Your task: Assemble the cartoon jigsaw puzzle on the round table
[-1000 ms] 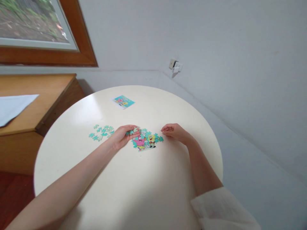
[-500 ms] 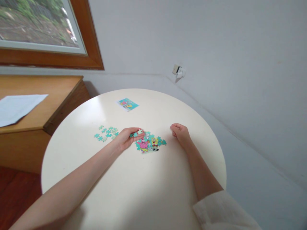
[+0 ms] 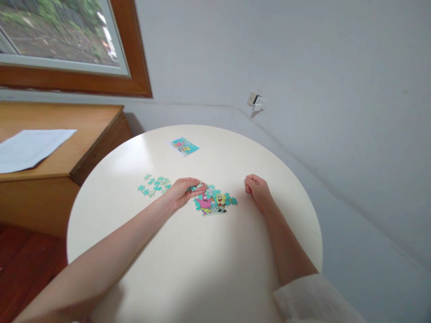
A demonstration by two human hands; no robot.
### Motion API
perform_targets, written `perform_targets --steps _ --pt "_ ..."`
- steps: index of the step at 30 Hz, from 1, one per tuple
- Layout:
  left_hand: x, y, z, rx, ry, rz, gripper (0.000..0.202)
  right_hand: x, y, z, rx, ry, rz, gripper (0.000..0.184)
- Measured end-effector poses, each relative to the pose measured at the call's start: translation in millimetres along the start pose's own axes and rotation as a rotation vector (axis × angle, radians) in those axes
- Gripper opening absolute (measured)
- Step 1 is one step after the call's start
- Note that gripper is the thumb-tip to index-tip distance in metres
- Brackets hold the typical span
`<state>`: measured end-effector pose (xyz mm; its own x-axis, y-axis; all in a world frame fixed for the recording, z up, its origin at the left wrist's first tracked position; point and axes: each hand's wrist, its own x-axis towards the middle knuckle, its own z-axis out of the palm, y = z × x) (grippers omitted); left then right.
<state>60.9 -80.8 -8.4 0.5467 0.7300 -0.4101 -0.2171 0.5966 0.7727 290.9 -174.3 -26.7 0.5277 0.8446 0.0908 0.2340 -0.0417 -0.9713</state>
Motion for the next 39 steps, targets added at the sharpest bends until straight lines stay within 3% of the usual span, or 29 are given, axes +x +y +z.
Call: perform_targets --steps 13,39 --pt "-0.7 1.8 -0.7 -0.014 -0.024 0.006 0.016 -0.5 -1.6 -1.5 -0.056 -0.047 0.028 0.017" --pt "-0.7 3.1 -0.3 0.010 -0.044 -0.007 0.020 -2.3 -3.2 1.0 -0.083 -0.021 0.022 0.017"
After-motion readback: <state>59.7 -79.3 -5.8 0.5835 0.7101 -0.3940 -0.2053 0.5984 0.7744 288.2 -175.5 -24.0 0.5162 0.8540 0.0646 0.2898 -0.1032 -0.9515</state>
